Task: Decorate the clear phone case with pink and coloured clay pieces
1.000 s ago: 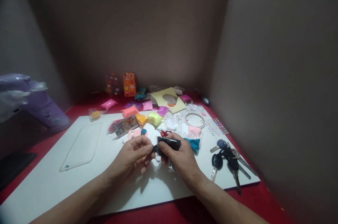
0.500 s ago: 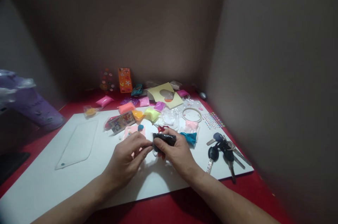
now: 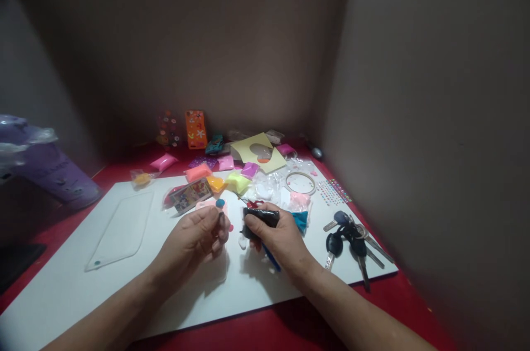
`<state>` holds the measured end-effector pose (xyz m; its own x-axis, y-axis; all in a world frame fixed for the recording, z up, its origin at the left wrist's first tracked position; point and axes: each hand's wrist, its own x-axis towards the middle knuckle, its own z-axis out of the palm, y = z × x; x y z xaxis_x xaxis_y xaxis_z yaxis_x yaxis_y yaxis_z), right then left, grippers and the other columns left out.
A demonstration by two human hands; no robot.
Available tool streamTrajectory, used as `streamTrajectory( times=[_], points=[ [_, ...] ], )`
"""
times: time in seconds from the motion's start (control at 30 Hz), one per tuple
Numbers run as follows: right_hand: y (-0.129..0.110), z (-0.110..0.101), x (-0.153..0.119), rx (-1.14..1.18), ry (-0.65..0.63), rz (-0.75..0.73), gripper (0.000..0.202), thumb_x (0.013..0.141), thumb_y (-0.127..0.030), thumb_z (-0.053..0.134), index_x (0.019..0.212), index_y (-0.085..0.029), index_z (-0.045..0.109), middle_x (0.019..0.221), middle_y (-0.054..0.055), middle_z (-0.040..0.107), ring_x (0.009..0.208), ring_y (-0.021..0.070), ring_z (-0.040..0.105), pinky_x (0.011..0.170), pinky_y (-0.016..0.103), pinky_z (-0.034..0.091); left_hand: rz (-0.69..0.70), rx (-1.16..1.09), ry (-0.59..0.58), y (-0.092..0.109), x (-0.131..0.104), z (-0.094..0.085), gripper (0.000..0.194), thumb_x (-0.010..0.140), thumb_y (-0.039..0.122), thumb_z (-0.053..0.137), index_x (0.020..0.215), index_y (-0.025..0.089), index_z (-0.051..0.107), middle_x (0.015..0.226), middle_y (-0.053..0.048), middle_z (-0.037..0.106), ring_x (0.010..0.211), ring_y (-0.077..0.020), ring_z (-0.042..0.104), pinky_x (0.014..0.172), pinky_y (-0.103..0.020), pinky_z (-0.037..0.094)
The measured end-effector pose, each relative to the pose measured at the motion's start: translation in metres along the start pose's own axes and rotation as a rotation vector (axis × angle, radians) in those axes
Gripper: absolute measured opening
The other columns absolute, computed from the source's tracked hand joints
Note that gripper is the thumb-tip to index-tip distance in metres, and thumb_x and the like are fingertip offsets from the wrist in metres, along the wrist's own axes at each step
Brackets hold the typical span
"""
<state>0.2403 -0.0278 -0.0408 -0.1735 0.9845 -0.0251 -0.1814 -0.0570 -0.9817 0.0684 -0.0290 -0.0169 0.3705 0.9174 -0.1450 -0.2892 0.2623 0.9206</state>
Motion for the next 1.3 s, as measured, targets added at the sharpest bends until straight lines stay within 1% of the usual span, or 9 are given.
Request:
streamTrajectory(
  times=[0.13,0.27,0.4,0.5,0.6,0.7,0.97,1.17,1.3],
  points=[
    [0.002,-0.001,0.001,0.090,-0.049,0.037,0.034,0.078,-0.048,0.066,0.085,-0.016,0.057,0.063,-0.001,0.055,0.049,0.0089,0.047,0.046,0.020,0.038,0.020,-0.020,0.027,0.002,0.000,0.002,0.027,0.082,0.035,0.059,0.069,0.013,0.051,0.065,0.001,0.056,0.039,-0.0027,0.041,0.033,-0.014,0.027],
    [0.004,-0.002,0.001,0.113,-0.076,0.047,0.033,0.082,-0.048,0.061,0.084,-0.015,0.057,0.063,0.000,0.054,0.049,0.0078,0.043,0.045,0.020,0.035,0.056,-0.013,0.025,0.001,0.001,0.001,0.019,0.076,0.024,0.065,0.069,0.013,0.052,0.072,-0.003,0.061,0.043,-0.0058,0.049,0.031,-0.014,0.030],
    [0.003,-0.002,0.000,0.122,-0.064,0.036,0.031,0.083,-0.047,0.061,0.086,-0.016,0.057,0.063,-0.001,0.053,0.050,0.0077,0.042,0.045,0.019,0.034,0.079,-0.001,0.009,-0.002,0.002,-0.001,0.015,0.075,0.021,0.066,0.082,0.014,0.055,0.072,-0.002,0.062,0.046,-0.0072,0.052,0.033,-0.014,0.033],
    [0.004,-0.003,0.000,0.123,-0.062,0.028,0.029,0.085,-0.045,0.060,0.085,-0.016,0.057,0.062,-0.001,0.052,0.050,0.0078,0.042,0.046,0.019,0.033,0.057,0.035,0.051,-0.004,0.003,-0.001,0.019,0.073,0.020,0.067,0.089,0.014,0.058,0.065,0.002,0.058,0.044,-0.0047,0.046,0.035,-0.014,0.033],
    [0.006,-0.003,0.001,0.119,-0.065,0.020,0.029,0.085,-0.045,0.060,0.084,-0.016,0.056,0.062,-0.002,0.052,0.050,0.0078,0.042,0.045,0.019,0.033,0.006,0.085,0.057,-0.005,0.003,-0.001,0.018,0.071,0.023,0.070,0.077,0.014,0.056,0.051,0.007,0.047,0.038,-0.0021,0.035,0.034,-0.013,0.027],
    [0.009,-0.002,0.001,0.113,-0.076,0.021,0.028,0.085,-0.044,0.061,0.088,-0.017,0.056,0.063,-0.002,0.053,0.049,0.0076,0.043,0.045,0.019,0.033,-0.025,0.130,0.036,-0.005,0.003,-0.001,0.025,0.070,0.030,0.072,0.068,0.016,0.051,0.044,0.008,0.041,0.036,-0.0022,0.030,0.033,-0.013,0.021],
    [0.007,0.000,-0.001,0.052,-0.104,0.017,0.029,0.083,-0.045,0.062,0.084,-0.017,0.053,0.060,-0.002,0.054,0.049,0.0076,0.045,0.046,0.018,0.034,-0.042,0.141,0.041,-0.004,0.002,0.003,0.031,0.069,0.035,0.072,0.067,0.017,0.048,0.042,0.010,0.040,0.033,-0.0022,0.027,0.031,-0.014,0.020],
    [0.007,0.005,-0.003,0.027,-0.138,0.010,0.031,0.083,-0.046,0.062,0.079,-0.018,0.050,0.058,-0.003,0.054,0.047,0.0076,0.046,0.046,0.018,0.035,-0.027,0.188,0.031,-0.008,0.004,0.002,0.032,0.069,0.036,0.071,0.066,0.017,0.046,0.044,0.008,0.043,0.034,-0.0034,0.032,0.030,-0.014,0.021],
    [0.007,0.004,-0.002,0.048,-0.093,-0.028,0.029,0.084,-0.045,0.061,0.082,-0.018,0.050,0.058,-0.003,0.054,0.048,0.0075,0.046,0.047,0.019,0.035,-0.017,0.163,0.036,-0.011,0.006,0.002,0.029,0.075,0.040,0.066,0.071,0.017,0.048,0.051,0.006,0.050,0.034,-0.0028,0.034,0.030,-0.014,0.020]
  ],
)
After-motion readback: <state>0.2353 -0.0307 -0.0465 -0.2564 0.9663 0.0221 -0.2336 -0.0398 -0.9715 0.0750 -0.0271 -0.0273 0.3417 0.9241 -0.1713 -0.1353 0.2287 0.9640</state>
